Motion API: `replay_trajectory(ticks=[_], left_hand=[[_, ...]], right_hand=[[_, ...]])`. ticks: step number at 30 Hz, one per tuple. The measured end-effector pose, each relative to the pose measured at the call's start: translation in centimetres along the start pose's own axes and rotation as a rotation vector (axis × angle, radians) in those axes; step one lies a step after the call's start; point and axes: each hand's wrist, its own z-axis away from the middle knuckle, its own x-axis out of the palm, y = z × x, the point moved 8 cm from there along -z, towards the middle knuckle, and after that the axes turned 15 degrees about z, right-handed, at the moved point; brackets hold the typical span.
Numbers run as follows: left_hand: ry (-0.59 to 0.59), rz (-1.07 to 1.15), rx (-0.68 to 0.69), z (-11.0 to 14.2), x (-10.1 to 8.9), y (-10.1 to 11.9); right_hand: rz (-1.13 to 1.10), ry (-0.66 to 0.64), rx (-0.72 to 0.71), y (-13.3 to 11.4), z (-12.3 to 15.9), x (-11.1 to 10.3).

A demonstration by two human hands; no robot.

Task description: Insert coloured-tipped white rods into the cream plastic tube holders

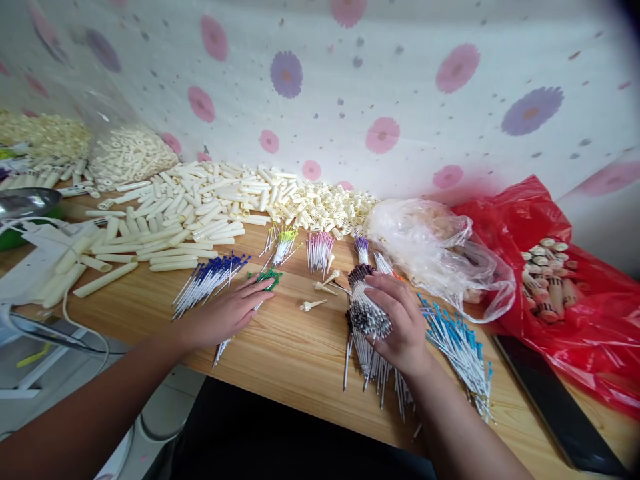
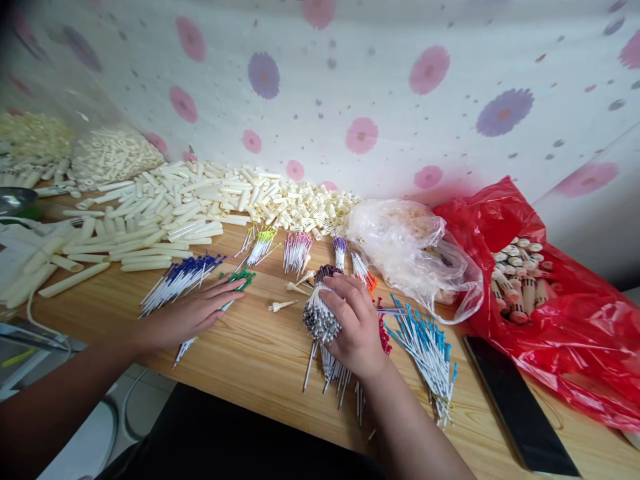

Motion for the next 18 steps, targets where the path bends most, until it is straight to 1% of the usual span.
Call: replay_trajectory(ticks=[2, 4, 6, 7, 10, 12, 15, 18], left_hand=[[0.025, -0.059, -0.019, 0.0, -0.3, 0.4], [0.107, -0.142, -0.066, -0.3, -0.9, 1.2], [0.206, -0.189, -0.117, -0.9, -1.5, 2.6], [0.221, -0.187, -0.129, -1.4, -1.4, 3.3], [0.146, -0.132, -0.098, -3.7, 0.0, 5.8], [0.105, -0.126, -0.105, -5.5, 0.8, 6.8], [0.059, -0.102, -0.202, -8.1, 1.7, 6.6], [0.055, -0.04, -0.227, -10.3, 1.9, 6.3]], right_hand=[[-0.004, -0.001, 0.0, 0.0, 0.0, 0.0], [-0.008, -0.003, 0.001, 0.1, 0.0, 0.1], [-0.01, 0.001, 0.005, 0.1, 0.0, 0.0], [-0.011, 0.004, 0.009, 0.2, 0.0, 0.0], [-0.011, 0.019, 0.028, 0.5, -0.1, -0.3], [-0.009, 0.032, 0.045, 0.8, -0.1, -0.6], [-0.006, 0.058, 0.068, 1.3, -0.1, -1.0], [-0.012, 0.062, 0.086, 1.7, 0.0, -1.1]])
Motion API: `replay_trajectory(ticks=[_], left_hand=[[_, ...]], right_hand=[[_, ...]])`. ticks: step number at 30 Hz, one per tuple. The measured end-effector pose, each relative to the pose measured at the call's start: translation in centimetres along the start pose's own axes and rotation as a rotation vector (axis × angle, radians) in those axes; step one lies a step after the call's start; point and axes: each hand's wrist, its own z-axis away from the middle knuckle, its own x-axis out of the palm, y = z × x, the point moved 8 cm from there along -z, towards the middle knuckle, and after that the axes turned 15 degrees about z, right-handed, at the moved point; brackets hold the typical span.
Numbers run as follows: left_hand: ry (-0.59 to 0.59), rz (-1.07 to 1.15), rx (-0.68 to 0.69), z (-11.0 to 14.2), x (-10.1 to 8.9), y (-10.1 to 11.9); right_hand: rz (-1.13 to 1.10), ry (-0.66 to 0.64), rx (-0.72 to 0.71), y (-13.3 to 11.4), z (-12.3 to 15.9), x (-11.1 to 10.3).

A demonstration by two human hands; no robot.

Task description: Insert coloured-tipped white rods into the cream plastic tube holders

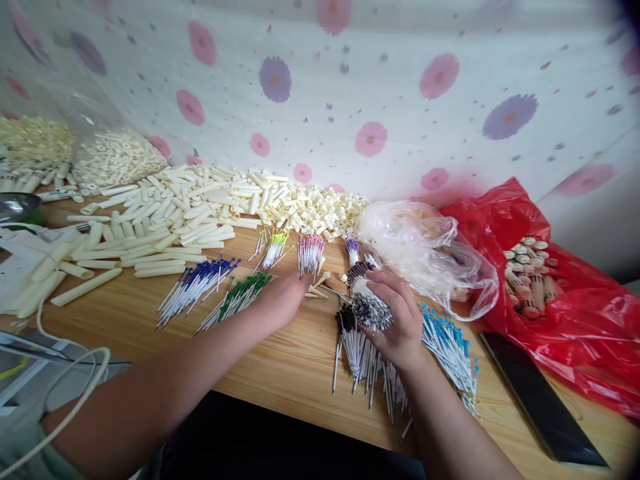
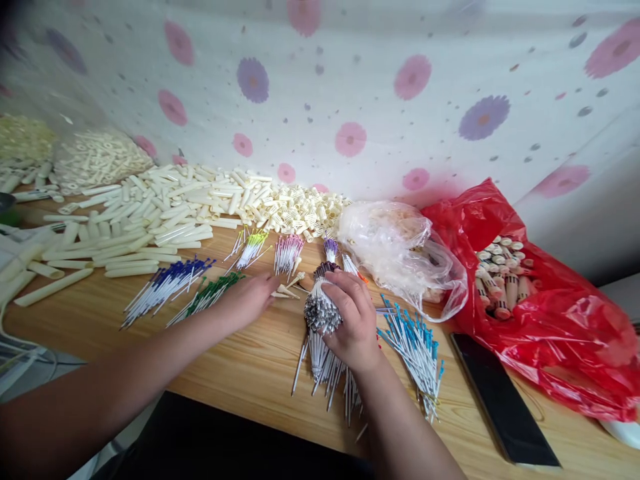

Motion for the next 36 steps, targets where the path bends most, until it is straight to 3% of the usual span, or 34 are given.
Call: replay_trajectory(ticks=[4, 7, 9, 11, 13, 15, 17, 19, 23, 36], left_hand=[[0.059, 0.063, 0.021, -0.9, -1.0, 0.3], [0.136, 0.22, 0.028, 0.4, -1.8, 1.0], [0.115, 0.866, -0.049, 1.8, -0.9, 1.4], [-0.05, 1.544, -0.125, 3.2, 1.4, 3.2], [-0.16, 1.956, -0.159, 4.3, 2.8, 5.1], [-0.14, 2.171, -0.193, 4.7, 3.5, 5.6], [-0.055, 2.258, -0.227, 4.8, 3.9, 5.0], [0.012, 2.281, -0.24, 5.0, 4.1, 4.3], [0.087, 2.279, -0.226, 5.8, 4.1, 3.4], [0.165, 2.16, -0.18, 7.0, 2.9, 3.8]], right_hand=[[-0.047, -0.042, -0.024, -0.6, 0.0, 0.4], [-0.025, -0.065, -0.048, -1.8, 0.3, 0.9], [0.054, -0.056, -0.042, -2.6, 0.5, 1.2], [0.116, -0.059, -0.053, -3.4, 0.6, 1.5], [0.122, -0.097, -0.098, -4.4, 0.6, 2.0], [0.057, -0.166, -0.16, -5.3, 0.5, 2.6], [-0.062, -0.198, -0.161, -5.7, 0.4, 2.8], [-0.17, -0.175, -0.069, -5.3, 0.0, 2.7], [-0.191, -0.153, 0.099, -4.7, -0.2, 2.9], [-0.075, -0.192, 0.038, -6.5, -1.0, 3.2]])
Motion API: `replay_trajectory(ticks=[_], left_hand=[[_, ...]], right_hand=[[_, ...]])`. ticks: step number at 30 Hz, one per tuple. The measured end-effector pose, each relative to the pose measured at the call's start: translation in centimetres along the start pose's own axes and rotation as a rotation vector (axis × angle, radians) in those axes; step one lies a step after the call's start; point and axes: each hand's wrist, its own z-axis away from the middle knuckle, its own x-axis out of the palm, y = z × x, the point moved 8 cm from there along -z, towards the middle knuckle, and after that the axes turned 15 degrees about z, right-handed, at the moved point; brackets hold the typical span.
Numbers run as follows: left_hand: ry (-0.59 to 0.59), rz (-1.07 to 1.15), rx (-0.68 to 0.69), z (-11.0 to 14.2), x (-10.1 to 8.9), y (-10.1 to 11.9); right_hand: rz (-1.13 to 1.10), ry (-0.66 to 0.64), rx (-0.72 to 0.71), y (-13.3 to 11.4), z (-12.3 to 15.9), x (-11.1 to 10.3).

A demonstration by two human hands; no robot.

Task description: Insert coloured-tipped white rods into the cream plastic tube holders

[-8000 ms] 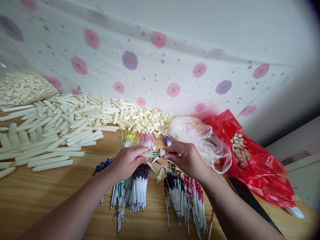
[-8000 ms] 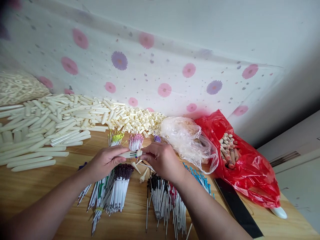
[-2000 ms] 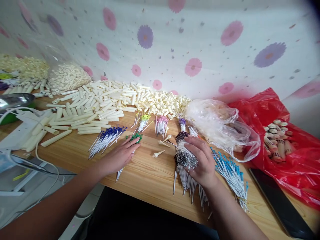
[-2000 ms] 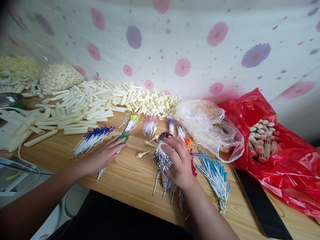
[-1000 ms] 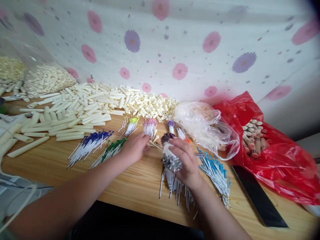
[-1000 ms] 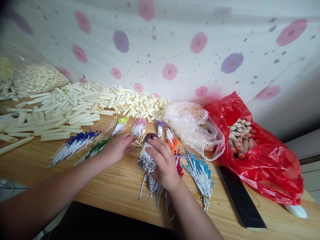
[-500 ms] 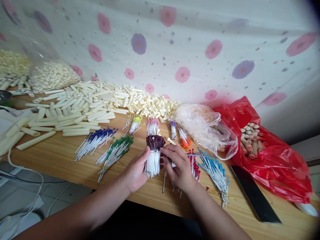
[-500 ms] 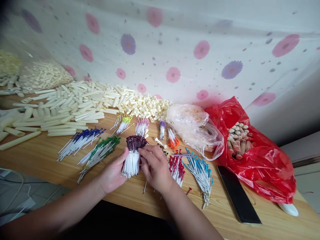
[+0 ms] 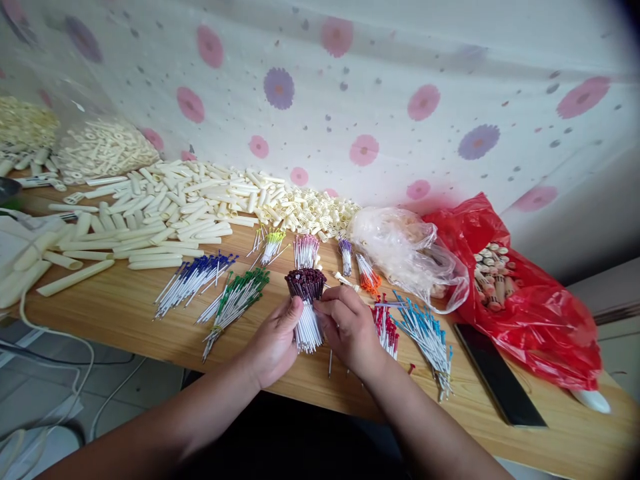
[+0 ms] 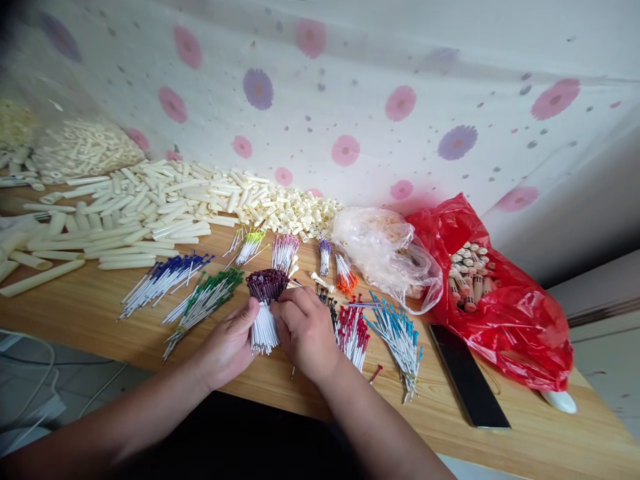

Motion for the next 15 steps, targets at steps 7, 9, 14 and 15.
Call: replay_trajectory(ticks=[7, 9, 14, 15], left_hand=[[-0.03, 0.05, -0.03, 0.2, 0.1, 0.0], [-0.025, 0.078, -0.105, 0.1, -0.3, -0.3], [-0.046, 0.053, -0.287, -0.4, -0.8, -0.9], [-0.032, 0.05, -0.262, -0.6, -0.8, -0.7]], right_hand=[[0.13, -0.202, 0.041, 0.2, -0.4, 1.0], [0.125, -0.296, 0.014, 0.1, -0.6, 1.3], [-0.17, -0.486, -0.052, -0.4, 0.0, 2.3], [-0.182, -0.483, -0.048, -0.3, 0.1, 2.4]])
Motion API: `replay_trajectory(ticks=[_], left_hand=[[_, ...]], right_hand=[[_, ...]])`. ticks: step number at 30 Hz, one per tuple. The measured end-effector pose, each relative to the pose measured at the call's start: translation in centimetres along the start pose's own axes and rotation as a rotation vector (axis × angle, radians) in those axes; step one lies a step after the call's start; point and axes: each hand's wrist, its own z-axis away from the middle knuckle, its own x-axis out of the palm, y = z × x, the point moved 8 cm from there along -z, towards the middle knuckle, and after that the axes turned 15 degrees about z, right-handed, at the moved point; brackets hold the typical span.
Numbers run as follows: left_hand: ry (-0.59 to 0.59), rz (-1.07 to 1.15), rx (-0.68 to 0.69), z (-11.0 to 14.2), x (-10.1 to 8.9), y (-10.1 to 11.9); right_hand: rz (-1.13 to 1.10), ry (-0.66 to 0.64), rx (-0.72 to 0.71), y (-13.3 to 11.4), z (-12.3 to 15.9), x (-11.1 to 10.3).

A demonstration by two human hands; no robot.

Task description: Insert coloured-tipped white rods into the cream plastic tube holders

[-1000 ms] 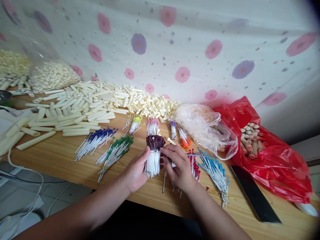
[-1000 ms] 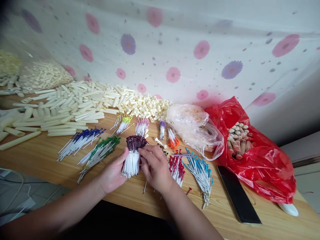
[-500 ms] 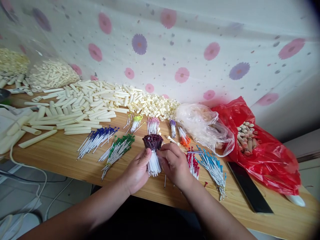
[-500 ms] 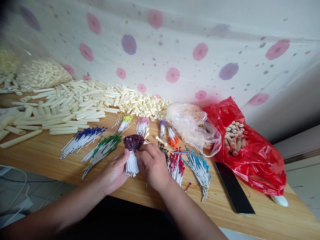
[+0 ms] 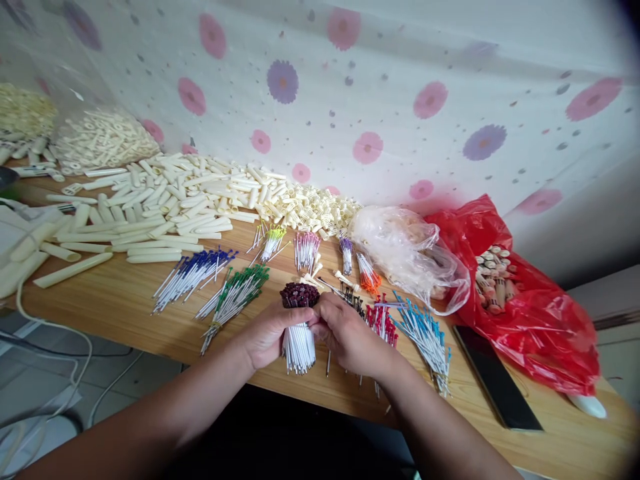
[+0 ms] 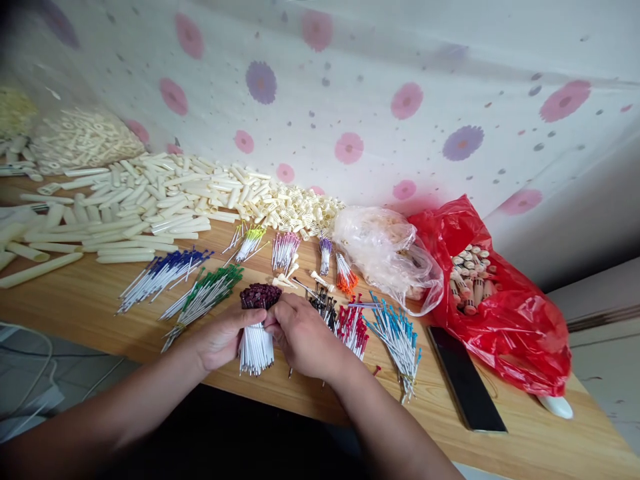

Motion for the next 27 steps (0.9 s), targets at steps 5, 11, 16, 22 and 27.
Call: replay_trajectory(ticks=[5, 11, 16, 22, 27], left_hand=[[0.104, 0.032, 0.212, -0.1, 0.1, 1.7], [0.225, -0.015, 0.28, 0.4, 0.0, 2.2], [0.296, -0.033, 0.324, 0.7, -0.2, 2.4], [0.28, -0.001, 0.315, 0.5, -0.5, 2.0], [0.28, -0.022, 0.327, 0.8, -0.3, 2.4]], right_hand=[[-0.014, 0.052, 0.024, 0.1, -0.1, 0.6], [-0.009, 0.017, 0.055, -1.0, 0.7, 0.9], [0.051, -0.018, 0.126, -1.1, 1.4, 1.1], [0.044, -0.036, 0.143, -1.3, 1.2, 1.3], [-0.019, -0.036, 0.183, -1.0, 1.2, 1.9]])
